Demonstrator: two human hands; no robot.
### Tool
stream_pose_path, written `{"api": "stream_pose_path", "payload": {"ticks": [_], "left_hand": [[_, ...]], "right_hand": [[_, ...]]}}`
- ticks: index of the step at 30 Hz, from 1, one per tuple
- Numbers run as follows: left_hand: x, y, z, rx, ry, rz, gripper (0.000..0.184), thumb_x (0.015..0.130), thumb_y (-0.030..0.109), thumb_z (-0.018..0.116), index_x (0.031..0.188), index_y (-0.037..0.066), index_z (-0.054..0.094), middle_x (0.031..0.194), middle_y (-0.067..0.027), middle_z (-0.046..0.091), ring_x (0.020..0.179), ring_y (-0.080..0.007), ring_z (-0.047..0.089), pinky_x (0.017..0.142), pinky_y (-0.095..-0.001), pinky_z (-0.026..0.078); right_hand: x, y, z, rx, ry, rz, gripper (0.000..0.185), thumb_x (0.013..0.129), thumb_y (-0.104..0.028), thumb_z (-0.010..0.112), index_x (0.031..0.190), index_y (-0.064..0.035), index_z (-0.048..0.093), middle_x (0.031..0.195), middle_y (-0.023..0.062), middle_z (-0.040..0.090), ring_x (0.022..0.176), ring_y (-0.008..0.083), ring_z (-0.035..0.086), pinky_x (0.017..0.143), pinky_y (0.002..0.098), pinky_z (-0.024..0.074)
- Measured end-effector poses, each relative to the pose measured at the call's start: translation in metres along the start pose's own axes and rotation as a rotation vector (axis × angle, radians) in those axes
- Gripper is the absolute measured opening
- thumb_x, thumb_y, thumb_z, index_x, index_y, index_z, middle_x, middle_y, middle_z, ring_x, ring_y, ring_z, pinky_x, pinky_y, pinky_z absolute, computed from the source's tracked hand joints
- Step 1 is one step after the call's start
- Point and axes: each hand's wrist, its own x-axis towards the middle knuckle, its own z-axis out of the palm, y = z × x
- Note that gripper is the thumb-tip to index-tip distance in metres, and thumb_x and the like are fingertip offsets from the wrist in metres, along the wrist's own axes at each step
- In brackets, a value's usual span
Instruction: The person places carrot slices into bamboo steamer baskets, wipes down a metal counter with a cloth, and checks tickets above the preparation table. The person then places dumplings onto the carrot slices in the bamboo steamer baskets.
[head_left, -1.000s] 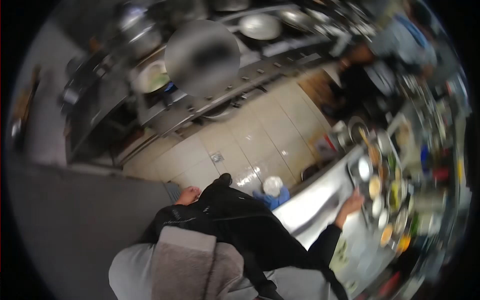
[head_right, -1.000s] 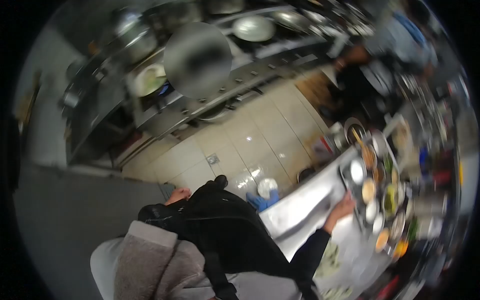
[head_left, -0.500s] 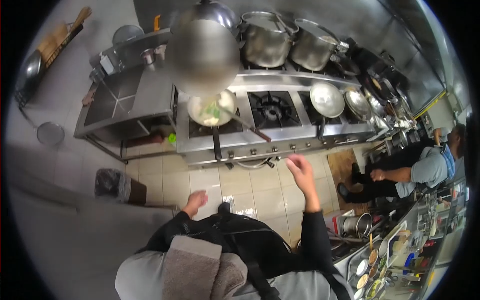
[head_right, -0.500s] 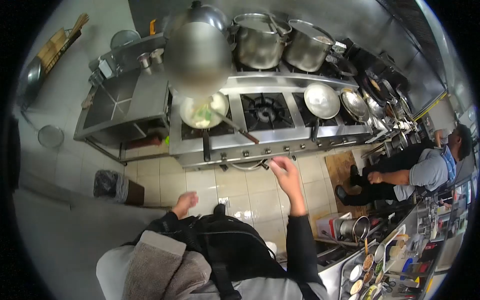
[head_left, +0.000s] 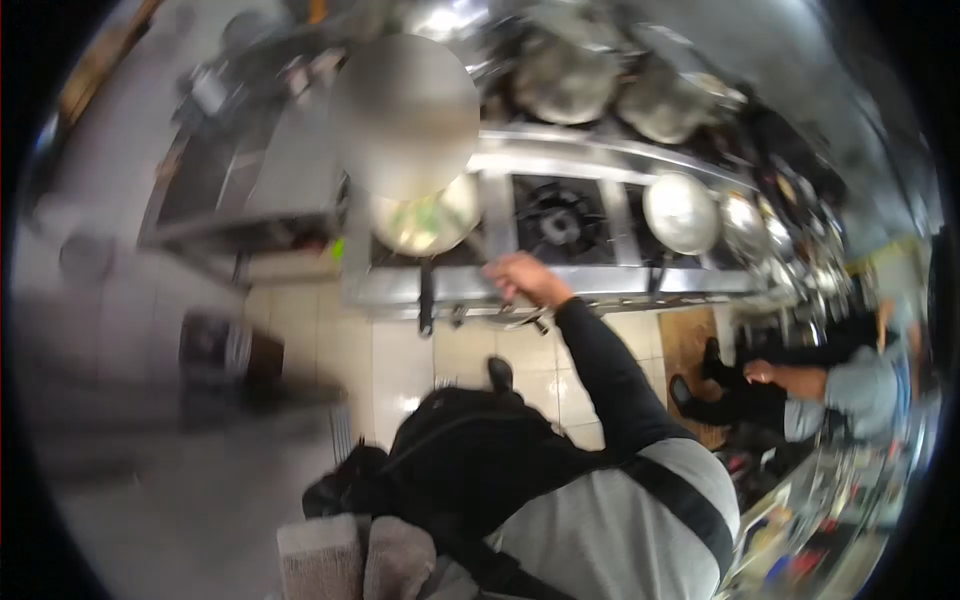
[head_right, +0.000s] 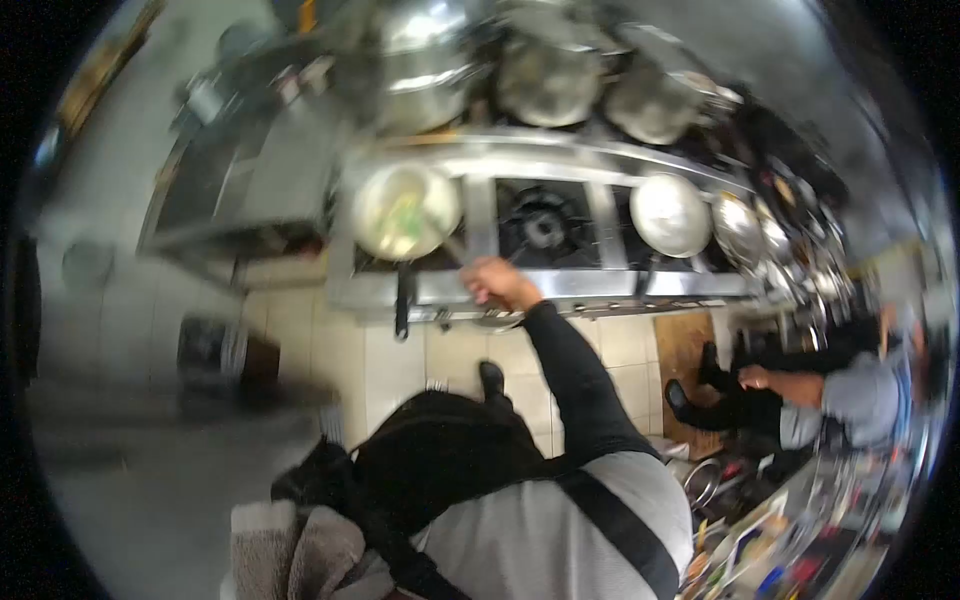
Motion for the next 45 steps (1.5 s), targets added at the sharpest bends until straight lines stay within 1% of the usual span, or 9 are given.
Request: {"api": "stream_pose_path", "payload": {"ticks": [4, 11, 13, 14, 19, 24, 31, 40, 45], "left_hand": [[-0.053, -0.029, 0.042, -0.076, 0.112, -0.071, 0.013, 0.092, 0.017, 0.059, 0.097, 0.007, 0.064, 0.085, -0.0068, 0.063, 0.076, -0.0177, 0.061, 0.066, -0.0312, 0.048], [-0.076, 0.016, 0.143, -0.162, 0.126, -0.071, 0.012, 0.092, 0.018, 0.057, 0.096, 0.008, 0.062, 0.084, -0.0058, 0.061, 0.075, -0.0175, 0.059, 0.065, -0.0316, 0.046], [-0.072, 0.027, 0.159, -0.164, 0.119, -0.062, 0.011, 0.092, 0.018, 0.057, 0.095, 0.008, 0.062, 0.083, -0.0056, 0.06, 0.075, -0.0174, 0.058, 0.065, -0.0317, 0.046], [-0.062, 0.035, 0.165, -0.162, 0.112, -0.053, 0.011, 0.092, 0.018, 0.057, 0.095, 0.009, 0.061, 0.083, -0.0054, 0.059, 0.075, -0.0174, 0.058, 0.065, -0.0318, 0.045], [-0.023, 0.076, 0.179, -0.214, 0.09, -0.078, 0.01, 0.093, 0.019, 0.056, 0.093, 0.009, 0.06, 0.082, -0.0048, 0.057, 0.074, -0.0172, 0.056, 0.065, -0.0321, 0.044], [-0.018, 0.098, 0.185, -0.246, 0.088, -0.11, 0.01, 0.093, 0.019, 0.055, 0.092, 0.01, 0.059, 0.081, -0.0041, 0.055, 0.073, -0.017, 0.054, 0.064, -0.0324, 0.043], [-0.01, 0.109, 0.184, -0.264, 0.076, -0.11, 0.009, 0.094, 0.02, 0.054, 0.09, 0.012, 0.057, 0.079, -0.0032, 0.052, 0.073, -0.0168, 0.052, 0.064, -0.0328, 0.041], [-0.006, 0.097, 0.177, -0.293, 0.075, -0.126, 0.01, 0.094, 0.02, 0.052, 0.088, 0.013, 0.055, 0.077, -0.002, 0.049, 0.071, -0.0165, 0.049, 0.063, -0.0334, 0.039], [-0.007, 0.09, 0.173, -0.305, 0.073, -0.134, 0.011, 0.095, 0.021, 0.051, 0.087, 0.014, 0.054, 0.076, -0.0013, 0.046, 0.071, -0.0163, 0.047, 0.063, -0.0336, 0.038]], "right_hand": [[-0.022, 0.009, -0.016, -0.802, 0.279, -0.129, 0.031, 0.086, -0.009, 0.066, 0.114, 0.0015, 0.056, 0.086, 0.0218, 0.067, 0.076, 0.034, 0.065, 0.067, 0.0427, 0.0518], [-0.067, -0.004, -0.049, -0.783, 0.418, -0.1, 0.032, 0.098, -0.025, 0.057, 0.118, -0.0018, 0.049, 0.093, 0.0327, 0.064, 0.093, 0.0529, 0.06, 0.075, 0.055, 0.047], [-0.055, 0.022, -0.066, -0.684, 0.227, -0.222, 0.044, 0.1, -0.042, 0.052, 0.108, 0.0017, 0.049, 0.077, 0.0233, 0.063, 0.065, 0.0385, 0.062, 0.062, 0.048, 0.0492], [-0.086, -0.062, -0.045, -0.433, 0.065, 0.262, 0.035, 0.101, -0.035, 0.052, 0.108, -0.0003, 0.052, 0.082, 0.01, 0.057, 0.076, 0.0221, 0.056, 0.069, 0.0347, 0.0471], [-0.116, -0.102, -0.072, 0.531, -0.028, 0.123, 0.011, 0.1, -0.019, 0.053, 0.104, -0.0087, 0.051, 0.06, -0.0021, 0.044, 0.037, 0.0081, 0.037, 0.032, 0.0245, 0.0293], [-0.125, -0.24, -0.149, 0.215, 0.235, -0.376, 0.025, 0.091, -0.007, 0.051, 0.116, -0.0069, 0.048, 0.059, 0.0013, 0.049, 0.036, 0.0109, 0.042, 0.032, 0.0259, 0.0326], [-0.055, -0.392, -0.245, -0.481, 0.379, -0.149, 0.049, 0.086, 0.0, 0.053, 0.134, 0.0043, 0.043, 0.066, 0.0033, 0.051, 0.045, 0.0092, 0.045, 0.039, 0.0259, 0.0383], [0.01, -0.358, -0.261, -1.523, 0.779, -0.351, 0.033, 0.08, -0.004, 0.055, 0.111, 0.0067, 0.06, 0.072, 0.0133, 0.062, 0.053, 0.0198, 0.057, 0.048, 0.0352, 0.0483], [-0.014, -0.385, -0.258, -0.755, 0.49, -0.161, 0.018, 0.081, -0.005, 0.056, 0.097, 0.0032, 0.059, 0.067, 0.0094, 0.057, 0.05, 0.0176, 0.053, 0.044, 0.0336, 0.0442]]}}
